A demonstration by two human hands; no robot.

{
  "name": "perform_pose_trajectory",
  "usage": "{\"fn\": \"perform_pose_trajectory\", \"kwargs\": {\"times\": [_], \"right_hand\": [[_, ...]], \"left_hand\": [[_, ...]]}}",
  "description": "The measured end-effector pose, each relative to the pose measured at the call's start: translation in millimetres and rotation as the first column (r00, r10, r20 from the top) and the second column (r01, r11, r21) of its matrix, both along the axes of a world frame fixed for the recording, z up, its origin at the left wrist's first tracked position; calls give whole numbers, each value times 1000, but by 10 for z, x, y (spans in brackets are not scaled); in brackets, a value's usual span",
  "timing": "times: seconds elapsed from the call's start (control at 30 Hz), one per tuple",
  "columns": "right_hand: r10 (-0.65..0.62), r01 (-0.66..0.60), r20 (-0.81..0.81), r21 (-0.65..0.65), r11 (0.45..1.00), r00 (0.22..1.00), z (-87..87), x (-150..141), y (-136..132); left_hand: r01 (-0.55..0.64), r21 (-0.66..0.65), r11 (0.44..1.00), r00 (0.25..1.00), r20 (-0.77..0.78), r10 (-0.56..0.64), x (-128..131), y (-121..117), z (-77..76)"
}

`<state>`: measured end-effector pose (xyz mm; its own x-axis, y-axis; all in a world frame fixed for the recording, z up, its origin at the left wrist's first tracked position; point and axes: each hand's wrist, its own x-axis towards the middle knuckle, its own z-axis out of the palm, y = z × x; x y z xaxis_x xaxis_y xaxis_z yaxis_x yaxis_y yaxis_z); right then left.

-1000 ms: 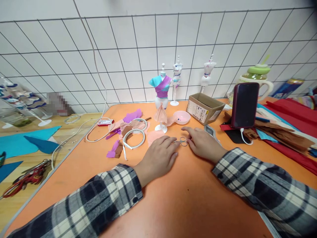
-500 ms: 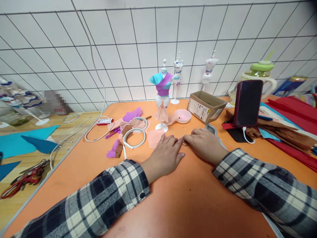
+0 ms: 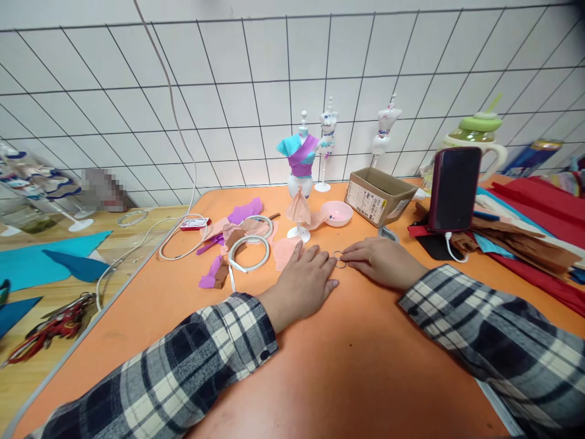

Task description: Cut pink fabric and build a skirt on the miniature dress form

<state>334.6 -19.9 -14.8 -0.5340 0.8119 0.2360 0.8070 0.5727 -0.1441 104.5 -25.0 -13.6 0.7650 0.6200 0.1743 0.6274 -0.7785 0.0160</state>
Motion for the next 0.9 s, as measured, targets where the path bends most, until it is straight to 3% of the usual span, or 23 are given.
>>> {"fn": "perform_pose_trajectory", "kwargs": {"times": [0.17,0.37,0.63,0.73,0.9], "right_hand": [[-181,166,-165,-103,981,970,-6,118,70],[-34,30,71,61,998,997,34,-28,-13],[51,-95,252,162,982,966,41,-92,-63],[59,-85,187,132,988,981,38,-54,-49],[-48,45,-106,-35,998,993,-43,101,64]], "left_hand": [[9,-18,1000,1000,7,-9,-26,-7,17],[35,-104,994,999,34,-31,-55,28,-3],[29,-75,997,999,23,-27,-44,30,-11],[15,-42,999,1000,12,-14,-29,24,2],[28,-22,999,1000,1,-28,-42,20,9]]}}
